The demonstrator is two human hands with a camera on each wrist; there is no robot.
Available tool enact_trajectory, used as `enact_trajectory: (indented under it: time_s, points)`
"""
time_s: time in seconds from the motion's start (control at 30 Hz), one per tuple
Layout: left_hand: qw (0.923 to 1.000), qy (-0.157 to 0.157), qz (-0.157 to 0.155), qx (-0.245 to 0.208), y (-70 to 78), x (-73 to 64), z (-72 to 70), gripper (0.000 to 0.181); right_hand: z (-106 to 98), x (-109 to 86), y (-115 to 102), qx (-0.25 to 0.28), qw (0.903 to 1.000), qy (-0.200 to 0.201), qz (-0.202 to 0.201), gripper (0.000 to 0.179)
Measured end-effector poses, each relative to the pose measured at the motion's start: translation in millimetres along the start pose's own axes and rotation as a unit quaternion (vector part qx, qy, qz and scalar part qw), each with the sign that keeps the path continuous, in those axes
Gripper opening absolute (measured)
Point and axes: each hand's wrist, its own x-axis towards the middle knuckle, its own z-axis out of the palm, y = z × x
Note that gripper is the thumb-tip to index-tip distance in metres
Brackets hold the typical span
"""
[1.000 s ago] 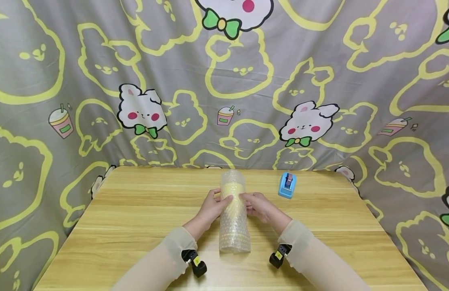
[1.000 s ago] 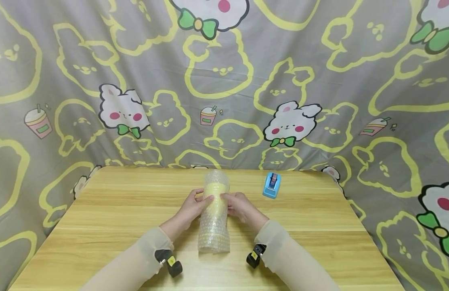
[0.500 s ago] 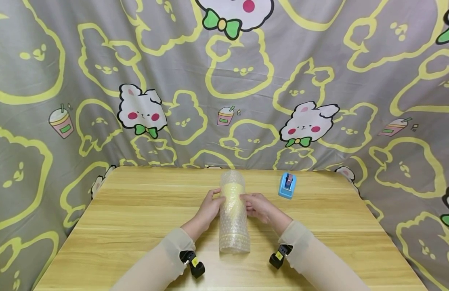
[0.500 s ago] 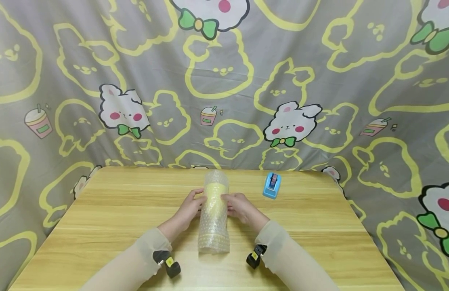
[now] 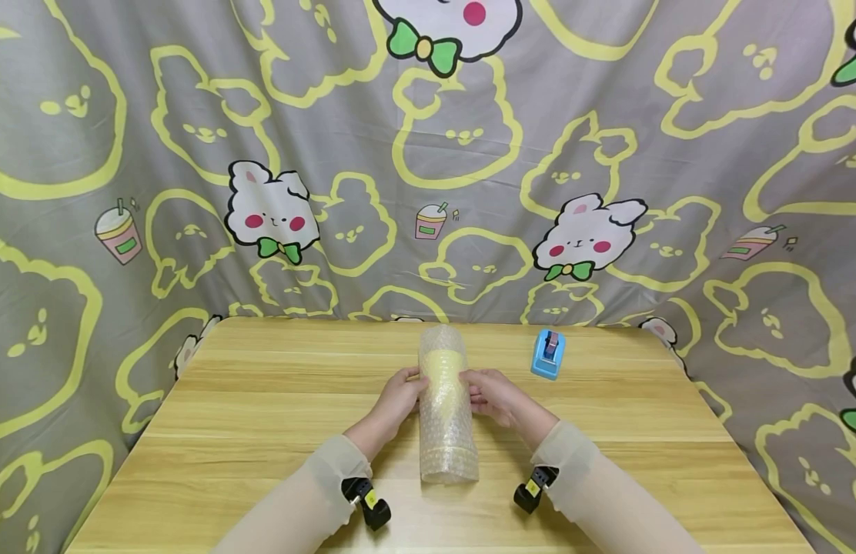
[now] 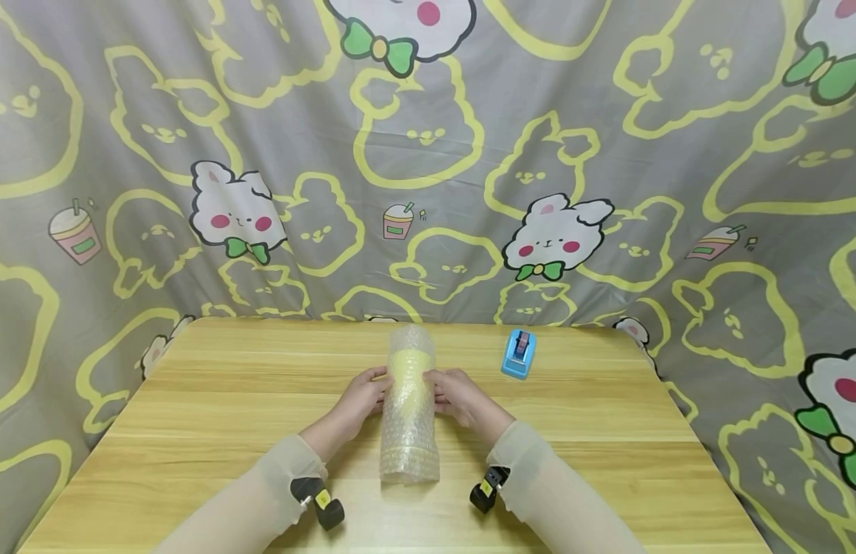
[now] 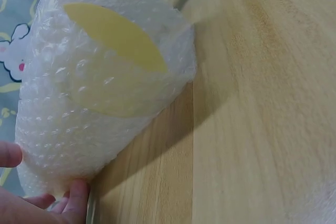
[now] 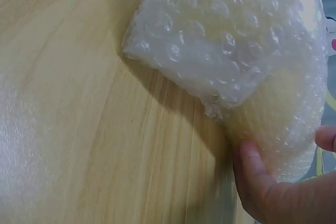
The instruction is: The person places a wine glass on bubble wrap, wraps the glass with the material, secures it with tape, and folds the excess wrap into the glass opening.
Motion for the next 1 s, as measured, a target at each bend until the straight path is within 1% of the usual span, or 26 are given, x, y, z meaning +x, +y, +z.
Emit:
enact_trajectory:
  time_s: [0.17,0.33,0.53,0.77,0.87,0.93,1.0]
  points:
    - [1.0,0.0,-0.001,-0.005,-0.9,0.9,0.0,0.056,1.0,2.4,2.0,0.013,0.9999,0.001,0.007,0.042]
    - [0.9999,0.004,-0.004,-0.01,-1.4,0.7,0.3,0.058,1.7,2.0,1.7,0.011,0.9999,0.0,0.005,0.043]
    - [0.9999,0.002,-0.006,-0.012,-1.4,1.0,0.3,0.06,0.7,2.1,1.4,0.004,1.0,0.001,0.008,0.043]
    - [0.9999,0.003,-0.009,-0.012,-0.9,2.4,0.7,0.061,-2.4,-0.3,0.0,-0.011,0.9999,-0.002,-0.006,0.041]
    - [0.9999,0.005,-0.01,-0.012,-0.4,2.2,0.9,0.062,-3.2,-0.8,-1.6,-0.008,0.9998,-0.013,-0.013,0.038]
    - [0.9998,0.008,-0.012,-0.01,0.0,2.4,0.9,0.063,-3.3,-0.9,-1.9,-0.004,0.9998,-0.014,-0.015,0.037]
    - [0.9998,0.012,-0.015,-0.008,0.0,2.9,0.9,0.064,-3.5,-0.2,-1.6,-0.001,0.9999,-0.009,-0.01,0.037]
